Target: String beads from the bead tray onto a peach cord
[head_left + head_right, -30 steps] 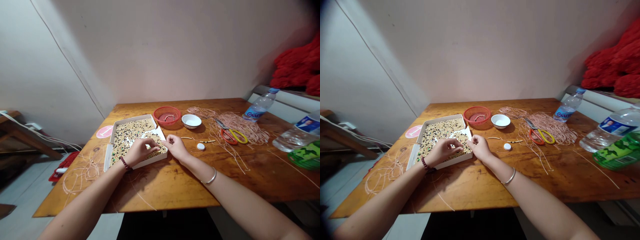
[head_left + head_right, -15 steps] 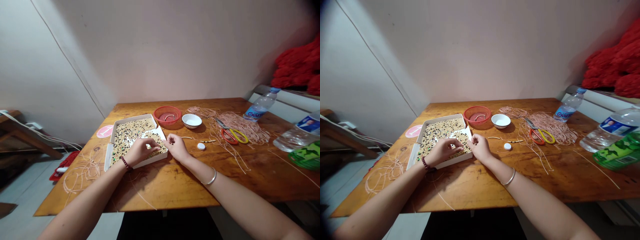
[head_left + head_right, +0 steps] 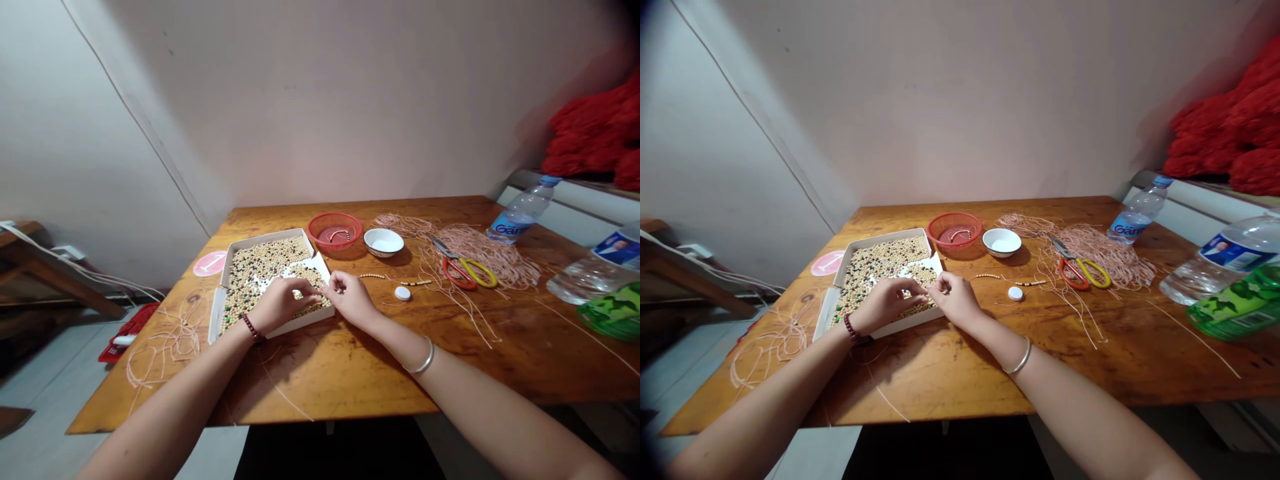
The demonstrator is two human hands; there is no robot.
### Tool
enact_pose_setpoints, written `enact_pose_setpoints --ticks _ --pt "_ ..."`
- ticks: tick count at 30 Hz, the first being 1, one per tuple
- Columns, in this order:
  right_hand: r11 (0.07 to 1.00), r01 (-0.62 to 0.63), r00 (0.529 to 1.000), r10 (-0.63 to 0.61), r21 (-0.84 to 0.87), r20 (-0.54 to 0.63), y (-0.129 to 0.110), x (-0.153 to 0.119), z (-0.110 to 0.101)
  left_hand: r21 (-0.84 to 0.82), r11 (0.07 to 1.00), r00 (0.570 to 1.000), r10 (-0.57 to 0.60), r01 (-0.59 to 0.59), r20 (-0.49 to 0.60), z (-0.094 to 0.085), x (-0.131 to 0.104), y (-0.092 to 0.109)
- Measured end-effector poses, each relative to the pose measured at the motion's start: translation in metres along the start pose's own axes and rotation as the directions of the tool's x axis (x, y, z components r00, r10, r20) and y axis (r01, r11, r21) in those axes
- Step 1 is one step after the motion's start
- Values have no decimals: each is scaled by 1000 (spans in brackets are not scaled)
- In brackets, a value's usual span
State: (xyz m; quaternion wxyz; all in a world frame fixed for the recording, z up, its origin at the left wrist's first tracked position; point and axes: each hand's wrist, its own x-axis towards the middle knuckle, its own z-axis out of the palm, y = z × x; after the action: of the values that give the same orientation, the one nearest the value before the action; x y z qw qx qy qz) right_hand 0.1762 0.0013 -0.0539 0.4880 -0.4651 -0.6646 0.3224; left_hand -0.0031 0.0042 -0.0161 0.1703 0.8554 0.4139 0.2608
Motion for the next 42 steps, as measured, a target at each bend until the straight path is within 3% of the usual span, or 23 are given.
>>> enact_pose_setpoints --ticks 7,12,18,42 --pt "996 -86 986 80 33 147 -2 -1 0 34 999 1000 -7 7 -11 0 1 -2" --pt "985 -155 975 141 73 173 -2 1 0 93 994 998 60 -57 -29 0 0 -2" --pt "956 -247 954 212 157 211 -3 2 -1 107 993 997 62 -57 -45 -1 0 -2" --pt "901 -321 946 291 292 142 -3 4 0 13 1000 996 21 -20 -92 2 0 -5"
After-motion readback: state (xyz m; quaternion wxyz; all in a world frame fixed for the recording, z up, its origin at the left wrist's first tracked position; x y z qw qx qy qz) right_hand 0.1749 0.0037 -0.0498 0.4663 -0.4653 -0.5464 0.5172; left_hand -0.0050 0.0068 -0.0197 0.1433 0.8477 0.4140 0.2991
